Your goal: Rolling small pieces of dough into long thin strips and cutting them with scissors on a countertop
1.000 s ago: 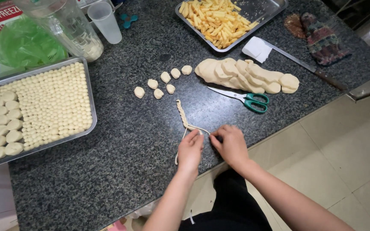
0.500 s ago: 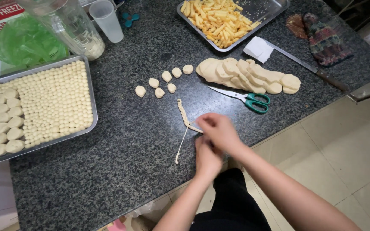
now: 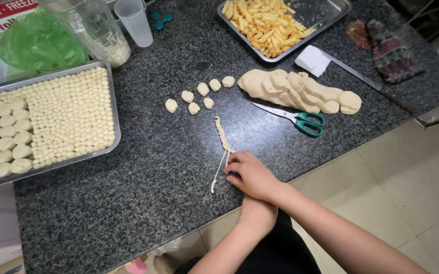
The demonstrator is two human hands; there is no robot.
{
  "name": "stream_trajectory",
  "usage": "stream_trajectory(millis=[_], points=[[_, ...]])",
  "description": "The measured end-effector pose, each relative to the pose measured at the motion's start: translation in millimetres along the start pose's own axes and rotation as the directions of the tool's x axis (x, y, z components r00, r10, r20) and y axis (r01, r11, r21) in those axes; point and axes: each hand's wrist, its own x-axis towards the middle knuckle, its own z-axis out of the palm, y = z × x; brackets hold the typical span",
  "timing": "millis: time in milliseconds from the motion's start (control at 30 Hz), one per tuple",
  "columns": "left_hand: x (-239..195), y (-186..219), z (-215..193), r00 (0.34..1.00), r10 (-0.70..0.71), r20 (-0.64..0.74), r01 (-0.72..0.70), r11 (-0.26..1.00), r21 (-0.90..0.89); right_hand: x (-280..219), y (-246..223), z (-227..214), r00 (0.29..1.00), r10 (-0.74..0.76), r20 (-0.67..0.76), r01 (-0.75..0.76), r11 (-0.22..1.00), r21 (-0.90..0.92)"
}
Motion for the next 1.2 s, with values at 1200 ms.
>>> stream_trajectory(millis=[1200], points=[[-21.7, -61.2, -78.6, 0.933, -0.267, -0.24, 0.084, 0.812, -0.577, -40.4, -69.2, 60.9, 0.981, -0.094, -0.169, 0.125, 0.975, 0.183]])
